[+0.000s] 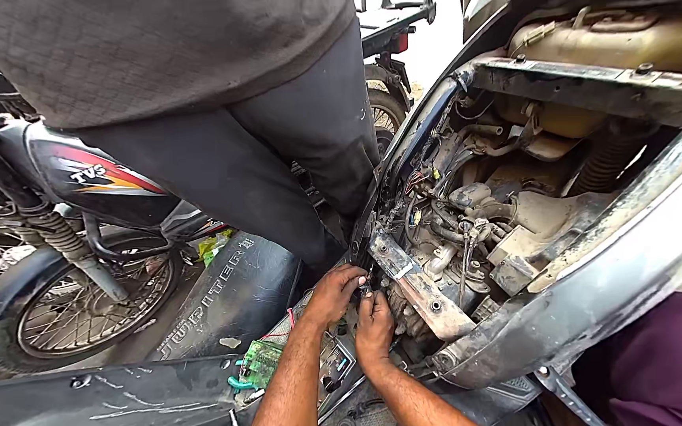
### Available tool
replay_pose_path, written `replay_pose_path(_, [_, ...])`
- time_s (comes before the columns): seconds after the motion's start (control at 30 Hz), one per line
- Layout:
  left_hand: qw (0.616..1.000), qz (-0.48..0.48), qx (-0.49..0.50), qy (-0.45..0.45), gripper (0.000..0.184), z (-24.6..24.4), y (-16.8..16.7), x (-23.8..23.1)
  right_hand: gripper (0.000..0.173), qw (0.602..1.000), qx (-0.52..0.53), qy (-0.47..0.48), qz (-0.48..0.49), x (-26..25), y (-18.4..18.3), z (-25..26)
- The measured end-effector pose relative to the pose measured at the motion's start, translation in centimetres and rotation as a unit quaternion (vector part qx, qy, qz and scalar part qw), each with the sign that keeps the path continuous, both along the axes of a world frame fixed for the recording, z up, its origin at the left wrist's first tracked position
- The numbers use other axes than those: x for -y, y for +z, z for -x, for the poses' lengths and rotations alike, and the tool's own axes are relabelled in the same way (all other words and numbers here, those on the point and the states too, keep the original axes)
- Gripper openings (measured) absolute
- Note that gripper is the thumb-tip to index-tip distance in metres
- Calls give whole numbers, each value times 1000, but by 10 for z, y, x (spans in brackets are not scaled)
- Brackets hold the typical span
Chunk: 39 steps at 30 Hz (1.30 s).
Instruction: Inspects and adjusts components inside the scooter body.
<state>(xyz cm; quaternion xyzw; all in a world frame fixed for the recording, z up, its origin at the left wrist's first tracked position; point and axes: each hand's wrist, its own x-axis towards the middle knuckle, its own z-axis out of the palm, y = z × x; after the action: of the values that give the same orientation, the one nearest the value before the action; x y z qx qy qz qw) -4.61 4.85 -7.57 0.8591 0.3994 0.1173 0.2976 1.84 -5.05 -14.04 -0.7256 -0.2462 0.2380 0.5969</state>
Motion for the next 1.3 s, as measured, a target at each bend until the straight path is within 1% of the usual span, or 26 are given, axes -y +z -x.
replay_pose_path(0.1, [997,71,8,18,26,2,-2,-3,38,992,-43,65,94,-8,26,-11])
replay_pose_path(0.17, [996,91,6,23,27,3,-2,-4,51,982,-82,87,143,-13,37,-16])
replay_pose_path(0.23, [994,104,15,31,27,4,-5,-5,66,976,-115,96,161,-19,35,-18])
replay_pose_path(0.27, [993,110,24,34,26,5,-8,-6,67,975,-121,101,158,-20,32,-18])
replay_pose_path(0.4, [989,124,60,49,25,13,-21,-12,50,985,-110,103,86,-23,17,-13])
replay_pose_path(0.57, [989,122,60,51,22,12,-16,-7,43,992,-105,49,-42,-17,-1,-3])
replay_pose_path(0.63, [990,123,58,33,22,9,-12,-4,42,994,-87,24,-60,-12,0,-1])
replay_pose_path(0.7, [992,112,50,14,21,6,-10,-3,41,997,-63,0,-53,-6,3,1])
replay_pose_path(0.77, [998,65,14,-1,22,3,-3,0,42,998,-46,-17,-43,-1,3,3])
replay_pose_path(0.83, [999,-21,-42,0,23,-3,15,8,42,998,-39,-23,-50,1,-2,4])
replay_pose_path(0.87, [996,-76,-47,12,23,-7,26,14,43,997,-42,-20,-58,2,-6,3])
replay_pose_path(0.93, [984,-175,-5,46,24,-22,46,29,44,994,-61,-4,-90,6,-11,1])
replay_pose_path(0.97, [979,-196,26,50,26,-30,53,35,44,991,-73,2,-108,7,-12,1])
replay_pose_path(1.03, [979,-193,50,34,28,-45,55,45,38,987,-88,1,-136,9,-13,2])
replay_pose_path(1.13, [981,-194,2,21,35,-60,48,55,24,985,-74,-10,-158,13,-11,1])
replay_pose_path(1.2, [982,-186,-4,27,28,-63,48,58,22,986,-65,-9,-153,14,-12,1])
replay_pose_path(1.3, [990,-136,0,41,14,-70,52,61,20,989,-46,-11,-137,17,-11,2])
